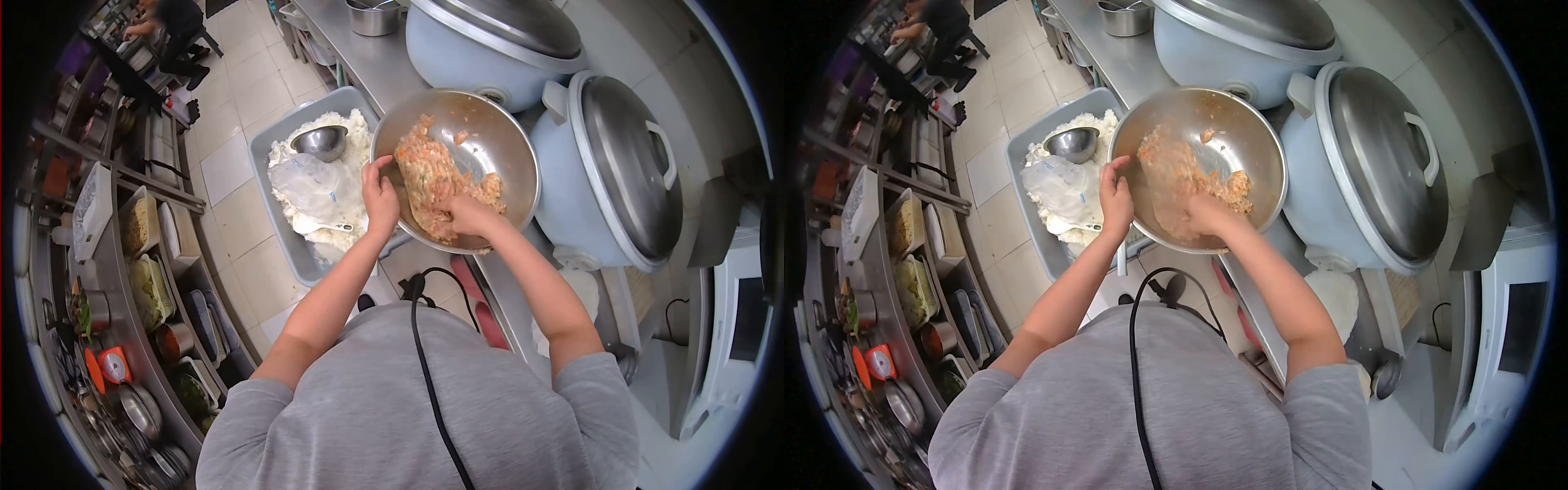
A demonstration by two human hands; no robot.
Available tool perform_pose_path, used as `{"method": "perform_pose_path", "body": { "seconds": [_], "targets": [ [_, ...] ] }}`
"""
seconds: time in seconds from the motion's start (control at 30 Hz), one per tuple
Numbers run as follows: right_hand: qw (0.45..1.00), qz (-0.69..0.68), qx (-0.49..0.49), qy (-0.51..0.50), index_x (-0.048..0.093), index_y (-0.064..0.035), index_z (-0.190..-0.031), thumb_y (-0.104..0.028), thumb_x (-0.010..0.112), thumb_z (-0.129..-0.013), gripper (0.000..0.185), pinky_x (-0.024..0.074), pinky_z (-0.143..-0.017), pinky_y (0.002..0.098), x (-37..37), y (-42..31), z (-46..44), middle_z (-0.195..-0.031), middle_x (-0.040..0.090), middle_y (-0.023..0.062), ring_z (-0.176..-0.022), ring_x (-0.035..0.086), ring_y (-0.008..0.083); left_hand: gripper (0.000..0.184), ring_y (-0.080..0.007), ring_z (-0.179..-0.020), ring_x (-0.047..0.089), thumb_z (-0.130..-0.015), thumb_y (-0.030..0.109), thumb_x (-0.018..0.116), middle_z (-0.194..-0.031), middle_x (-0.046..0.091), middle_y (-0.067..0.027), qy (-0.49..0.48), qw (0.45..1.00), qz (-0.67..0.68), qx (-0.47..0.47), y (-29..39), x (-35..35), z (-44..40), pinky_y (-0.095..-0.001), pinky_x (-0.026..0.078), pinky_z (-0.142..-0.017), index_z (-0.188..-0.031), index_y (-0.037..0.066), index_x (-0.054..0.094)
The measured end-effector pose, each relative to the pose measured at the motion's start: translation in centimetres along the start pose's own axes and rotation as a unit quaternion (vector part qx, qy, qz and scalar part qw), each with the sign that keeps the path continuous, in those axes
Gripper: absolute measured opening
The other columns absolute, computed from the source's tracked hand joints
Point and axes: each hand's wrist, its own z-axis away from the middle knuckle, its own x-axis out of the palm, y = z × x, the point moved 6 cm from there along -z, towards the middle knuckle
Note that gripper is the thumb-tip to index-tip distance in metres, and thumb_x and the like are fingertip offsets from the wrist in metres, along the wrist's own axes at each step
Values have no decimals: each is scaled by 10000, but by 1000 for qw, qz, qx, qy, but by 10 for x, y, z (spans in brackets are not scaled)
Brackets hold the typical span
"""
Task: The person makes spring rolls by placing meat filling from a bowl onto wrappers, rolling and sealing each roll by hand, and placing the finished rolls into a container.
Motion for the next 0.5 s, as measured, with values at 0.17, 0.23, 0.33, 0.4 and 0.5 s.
{"method": "perform_pose_path", "body": {
  "seconds": [0.17, 0.23, 0.33, 0.4, 0.5],
  "targets": [
    [1000, -10, 24, -4, 652, -63, -1047, -246, 750, -654, 444, 471, -757, 391, 3, -3, 9, -895, 637, 198, -847, 614, 345, 360, -225, -1134, 464, -783, -61, 392, -1137, 523, -104, -17, 998, 62, -24, -16, 2, -6, -309, 311, -994, -1098, 22, 546],
    [999, 3, 40, -37, 651, -62, -1048, -260, 755, -655, 452, 476, -746, 380, 5, 1, 9, -899, 639, 196, -842, 617, 342, 358, -219, -1140, 463, -786, -59, 396, -1144, 527, -102, -21, 998, 55, -30, -13, -1, -8, -306, 310, -997, -1101, 21, 545],
    [998, -59, -23, 23, 673, -49, -966, -236, 734, -689, 340, 480, -713, 367, -2, -6, 10, -866, 640, 199, -808, 622, 341, 352, -213, -1140, 468, -787, -58, 404, -1139, 537, -101, -25, 998, 43, -36, -10, -2, -7, -303, 313, -995, -1099, 19, 548],
    [966, -230, -66, 94, 670, -19, -827, -180, 704, -711, 201, 474, -676, 369, -10, -12, 11, -759, 630, 186, -714, 615, 323, 349, -211, -1133, 473, -785, -58, 408, -1128, 544, -102, -23, 998, 39, -33, -8, -4, -7, -302, 319, -990, -1094, 19, 552],
    [993, -47, -60, 90, 675, -22, -798, -129, 668, -734, 125, 475, -667, 366, 10, -6, 9, -706, 630, 164, -675, 619, 293, 344, -211, -1125, 481, -783, -66, 411, -1115, 550, -103, -16, 998, 35, -39, -7, -3, -8, -303, 322, -989, -1081, 17, 561]
  ]
}}
